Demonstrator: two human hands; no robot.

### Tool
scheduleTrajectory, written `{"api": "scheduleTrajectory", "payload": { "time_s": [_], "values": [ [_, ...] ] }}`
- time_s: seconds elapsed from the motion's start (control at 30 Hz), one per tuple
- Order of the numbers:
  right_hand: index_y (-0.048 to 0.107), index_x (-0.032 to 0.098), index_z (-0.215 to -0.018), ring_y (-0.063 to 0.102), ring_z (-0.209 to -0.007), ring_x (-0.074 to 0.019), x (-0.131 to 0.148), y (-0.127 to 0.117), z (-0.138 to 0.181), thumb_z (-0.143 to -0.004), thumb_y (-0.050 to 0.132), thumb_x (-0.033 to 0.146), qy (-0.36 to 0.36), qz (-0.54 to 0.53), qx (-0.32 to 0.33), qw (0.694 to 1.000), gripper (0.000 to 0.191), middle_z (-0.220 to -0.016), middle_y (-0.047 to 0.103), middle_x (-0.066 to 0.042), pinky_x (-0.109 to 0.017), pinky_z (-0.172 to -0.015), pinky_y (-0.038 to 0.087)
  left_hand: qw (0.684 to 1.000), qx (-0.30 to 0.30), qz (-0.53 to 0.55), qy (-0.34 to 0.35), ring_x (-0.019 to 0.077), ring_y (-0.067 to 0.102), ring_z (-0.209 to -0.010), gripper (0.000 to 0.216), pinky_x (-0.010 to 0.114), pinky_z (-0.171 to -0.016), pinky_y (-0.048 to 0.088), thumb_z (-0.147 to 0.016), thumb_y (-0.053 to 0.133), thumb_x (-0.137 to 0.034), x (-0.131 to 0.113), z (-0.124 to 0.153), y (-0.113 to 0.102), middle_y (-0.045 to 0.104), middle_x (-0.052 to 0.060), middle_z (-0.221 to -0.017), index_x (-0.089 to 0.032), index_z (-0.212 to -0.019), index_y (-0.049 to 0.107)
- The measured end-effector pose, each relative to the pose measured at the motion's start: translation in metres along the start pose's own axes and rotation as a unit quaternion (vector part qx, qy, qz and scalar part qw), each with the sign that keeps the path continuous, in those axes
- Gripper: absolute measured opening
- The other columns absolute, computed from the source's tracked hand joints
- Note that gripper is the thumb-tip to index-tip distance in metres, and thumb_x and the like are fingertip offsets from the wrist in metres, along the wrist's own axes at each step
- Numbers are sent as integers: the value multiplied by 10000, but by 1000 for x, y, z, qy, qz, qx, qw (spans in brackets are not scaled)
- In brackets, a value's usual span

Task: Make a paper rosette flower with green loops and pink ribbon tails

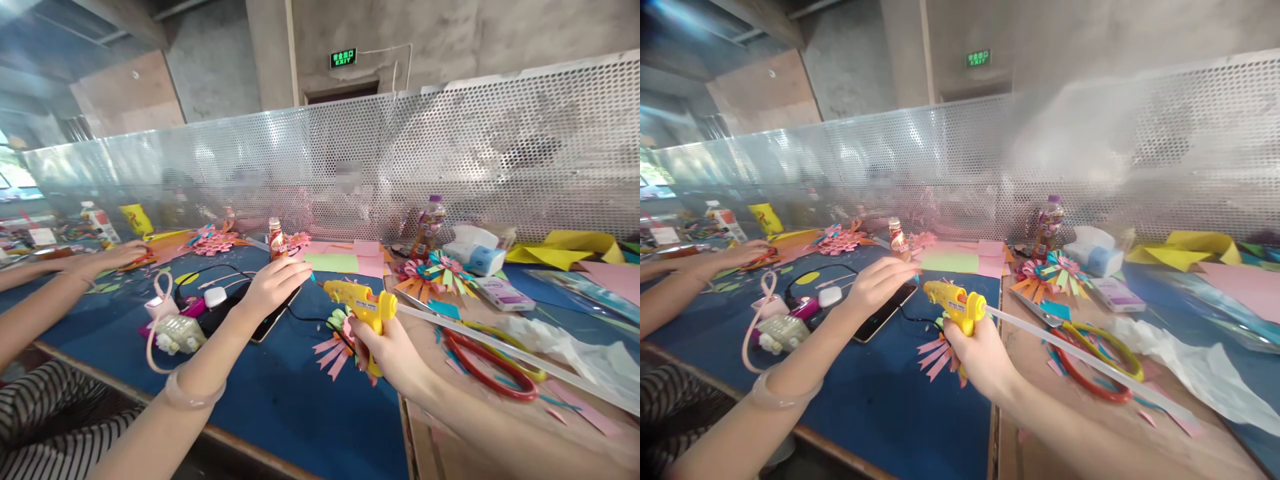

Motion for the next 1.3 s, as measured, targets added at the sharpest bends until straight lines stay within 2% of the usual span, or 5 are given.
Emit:
{"api": "scheduleTrajectory", "payload": {
  "time_s": [0.47, 0.67, 0.9, 1.3],
  "values": [
    [512, 175, -720, 380, -265, -74, -1, 1, 0, -809, 465, 395, 7, 15, -1, 1000, 242, -355, 450, 81, -175, -264, 357, 1000, 8, 1, -15, 195, 588, -963, 248, 378, -839, 518, -830, 554, -53, 3, 2, 3, 656, 96, -1041, -148, -1057, 576],
    [511, 174, -733, 384, -265, -80, -4, 1, 0, -812, 480, 448, 8, 9, -5, 1000, 286, -359, 456, 82, -186, -268, 365, 1000, -3, -7, -17, 193, 596, -932, 233, 377, -823, 524, -818, 561, -51, 4, 2, 2, 657, 88, -1008, -150, -1028, 581],
    [514, 176, -730, 383, -258, -87, -4, 1, -1, -812, 485, 432, 4, 4, -4, 1000, 270, -356, 460, 81, -192, -261, 357, 1000, -26, -15, -4, 181, 601, -896, 231, 352, -792, 536, -787, 577, -27, 0, -2, -3, 664, 87, -941, -140, -989, 579],
    [524, 173, -724, 399, -270, -88, -5, -1, -1, -810, 483, 407, 0, 1, -11, 1000, 253, -376, 476, 75, -187, -251, 358, 999, -38, -5, -20, 177, 609, -884, 240, 352, -776, 539, -792, 572, -31, 1, -2, -5, 664, 71, -937, -164, -991, 573]
  ]
}}
Point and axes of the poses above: each hand's wrist, its own z-axis away from the middle knuckle, its own y-axis out of the palm, x = y × z, the point moved 10 cm from there along -z, towards the middle knuckle
